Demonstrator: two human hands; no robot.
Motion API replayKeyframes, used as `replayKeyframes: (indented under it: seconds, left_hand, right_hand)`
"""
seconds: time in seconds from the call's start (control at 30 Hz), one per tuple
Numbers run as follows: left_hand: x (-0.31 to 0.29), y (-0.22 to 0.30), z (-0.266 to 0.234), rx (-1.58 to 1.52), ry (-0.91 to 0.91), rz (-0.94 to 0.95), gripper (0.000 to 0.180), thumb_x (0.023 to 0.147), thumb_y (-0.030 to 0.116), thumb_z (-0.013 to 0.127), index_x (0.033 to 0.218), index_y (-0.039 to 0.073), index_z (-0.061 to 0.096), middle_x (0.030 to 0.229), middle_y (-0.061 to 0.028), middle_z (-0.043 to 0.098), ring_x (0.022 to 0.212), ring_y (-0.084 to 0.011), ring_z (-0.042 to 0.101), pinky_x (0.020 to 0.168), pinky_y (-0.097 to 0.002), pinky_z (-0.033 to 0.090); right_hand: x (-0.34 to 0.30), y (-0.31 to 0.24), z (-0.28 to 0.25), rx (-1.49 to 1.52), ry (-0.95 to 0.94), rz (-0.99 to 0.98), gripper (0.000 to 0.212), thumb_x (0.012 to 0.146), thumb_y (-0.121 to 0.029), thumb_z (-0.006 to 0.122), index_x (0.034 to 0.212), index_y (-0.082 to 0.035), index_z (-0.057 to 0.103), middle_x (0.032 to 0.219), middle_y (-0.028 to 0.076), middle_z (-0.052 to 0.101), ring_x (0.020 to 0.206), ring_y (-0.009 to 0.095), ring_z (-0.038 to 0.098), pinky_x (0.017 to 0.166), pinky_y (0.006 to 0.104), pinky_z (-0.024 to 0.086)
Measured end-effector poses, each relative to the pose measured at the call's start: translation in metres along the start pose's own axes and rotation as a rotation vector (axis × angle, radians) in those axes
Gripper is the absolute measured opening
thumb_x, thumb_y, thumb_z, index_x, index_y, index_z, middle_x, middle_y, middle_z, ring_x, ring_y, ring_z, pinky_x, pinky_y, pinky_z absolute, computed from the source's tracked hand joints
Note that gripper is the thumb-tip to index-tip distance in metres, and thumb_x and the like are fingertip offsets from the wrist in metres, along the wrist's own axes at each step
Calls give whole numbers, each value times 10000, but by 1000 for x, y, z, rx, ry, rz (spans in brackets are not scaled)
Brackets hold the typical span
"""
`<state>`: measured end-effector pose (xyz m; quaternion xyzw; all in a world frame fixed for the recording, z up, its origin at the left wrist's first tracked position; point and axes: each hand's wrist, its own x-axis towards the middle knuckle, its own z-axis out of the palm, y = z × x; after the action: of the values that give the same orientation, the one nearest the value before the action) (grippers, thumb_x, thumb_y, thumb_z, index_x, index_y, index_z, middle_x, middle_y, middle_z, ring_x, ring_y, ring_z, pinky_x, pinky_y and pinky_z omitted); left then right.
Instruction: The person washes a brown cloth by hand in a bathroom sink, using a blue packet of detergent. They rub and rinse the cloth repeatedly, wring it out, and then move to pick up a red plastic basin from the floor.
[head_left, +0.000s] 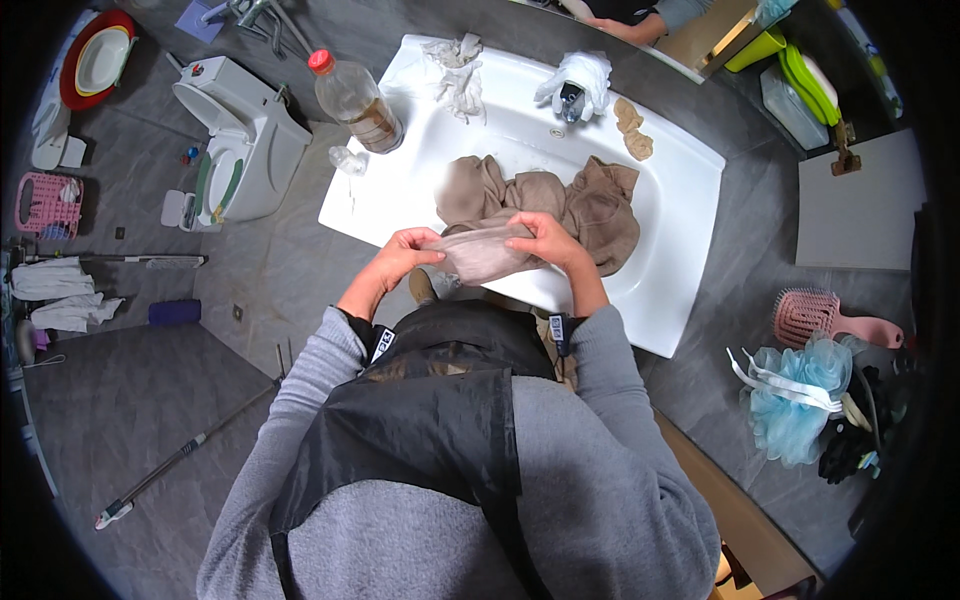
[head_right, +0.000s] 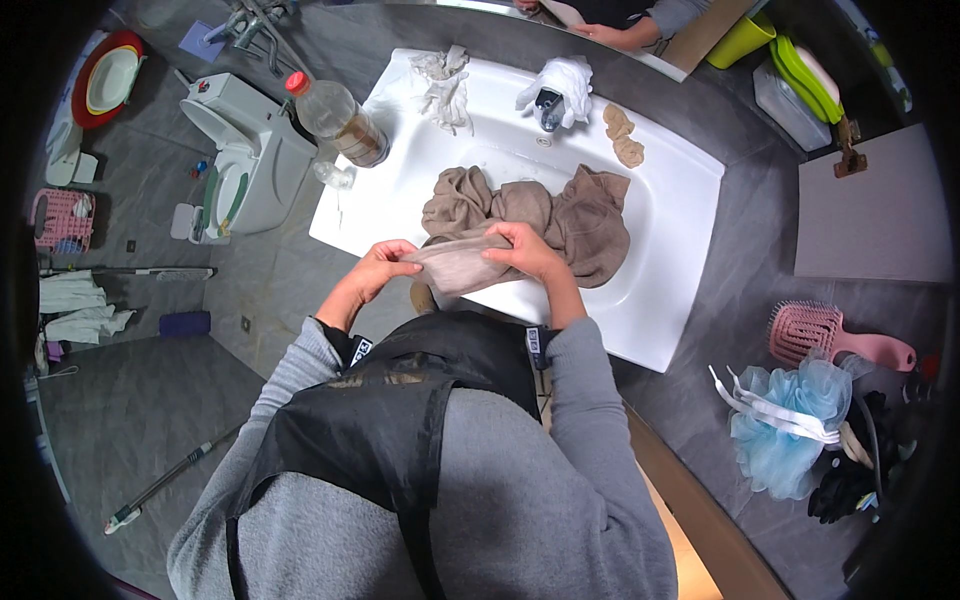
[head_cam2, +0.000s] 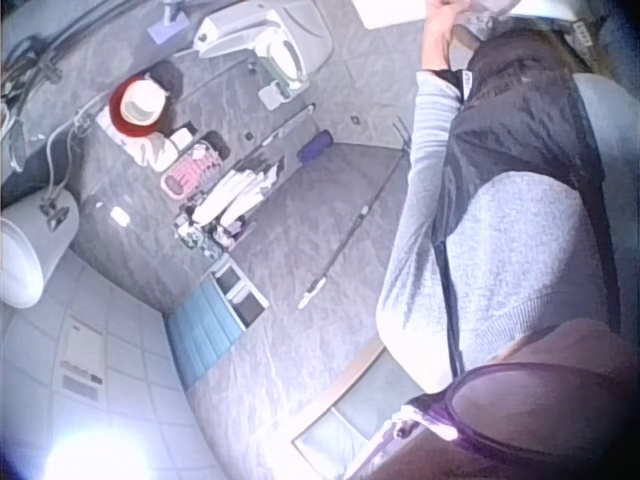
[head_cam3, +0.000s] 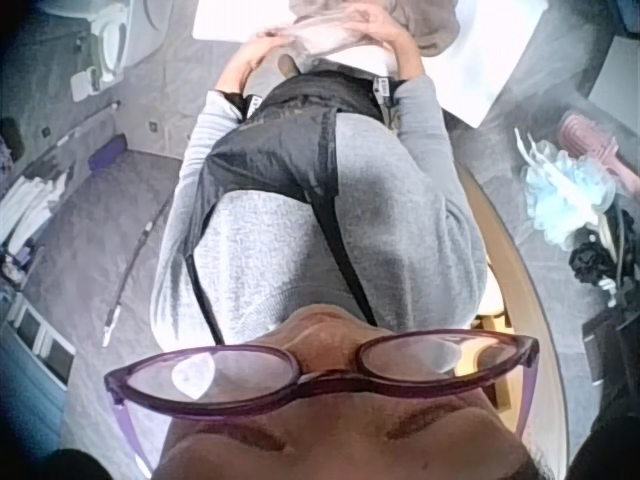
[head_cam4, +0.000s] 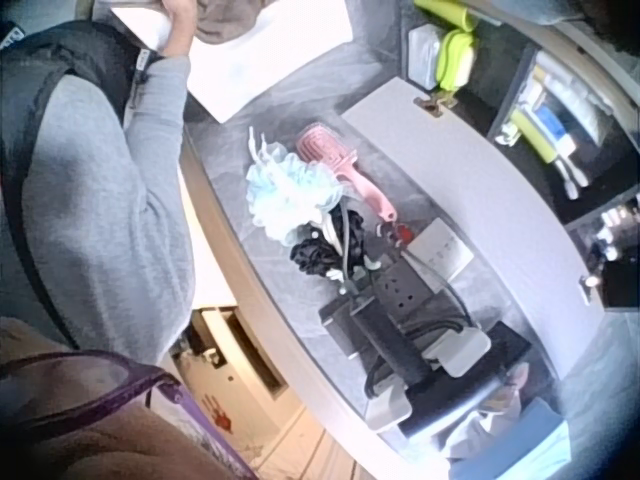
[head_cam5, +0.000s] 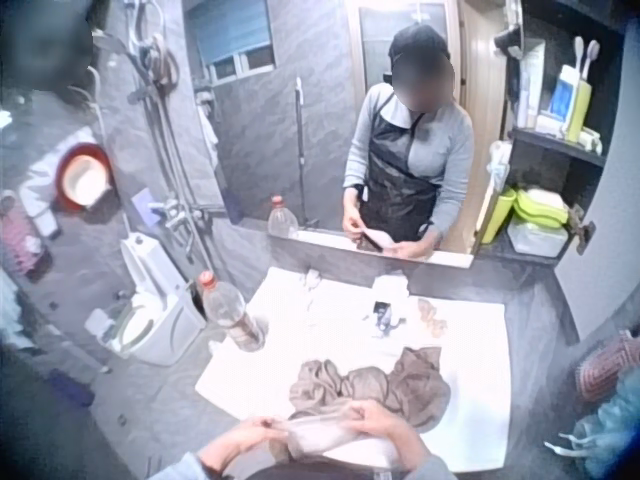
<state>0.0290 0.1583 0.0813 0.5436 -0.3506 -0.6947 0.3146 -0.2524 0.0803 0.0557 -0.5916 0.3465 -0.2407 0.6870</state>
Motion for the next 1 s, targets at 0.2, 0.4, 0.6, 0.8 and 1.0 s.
replayKeyframes:
  seconds: [0.2, 0.4, 0.6, 0.8, 1.0]
  left_hand:
    - [-9, 30, 18, 764, 351, 735, 203, 699, -57, 685, 861, 66, 672, 817, -26, 625, 744, -145, 582, 660, -266, 477]
    - [-29, 6, 20, 1402, 150, 826, 187, 732, 80, 572, 895, 66, 663, 1087, -61, 587, 976, -234, 555, 838, -353, 447]
    - [-42, -28, 14, 1419, 96, 721, 213, 747, 63, 568, 944, 53, 648, 1236, -63, 565, 1064, -249, 533, 913, -357, 424]
    - [-36, -22, 15, 1411, 113, 752, 190, 730, 32, 583, 918, 26, 610, 1189, -76, 590, 1048, -254, 535, 899, -363, 433]
    - [-34, -1, 42, 1127, 242, 723, 487, 689, 56, 721, 1147, 65, 554, 1174, -95, 595, 1069, -308, 529, 880, -401, 451]
  right_hand:
    - [-26, -50, 9, -1137, 619, -696, 205, 621, -40, 678, 792, -107, 586, 740, 19, 479, 793, 223, 530, 780, 393, 392]
    - [-63, -4, 16, -1223, 453, -597, 168, 685, -84, 606, 850, -107, 621, 893, 41, 546, 965, 225, 541, 809, 384, 400]
    - [-84, 34, 20, -1082, 459, -375, 359, 689, -18, 598, 1028, -110, 668, 1014, 56, 580, 1023, 260, 535, 863, 387, 437]
    - [-81, 35, 27, -1025, 493, -358, 353, 678, 22, 622, 1009, -91, 665, 1003, 61, 581, 971, 271, 548, 818, 369, 470]
    - [-70, 3, 22, -962, 429, -315, 258, 745, 11, 617, 984, -79, 654, 980, 79, 586, 928, 280, 565, 781, 372, 480]
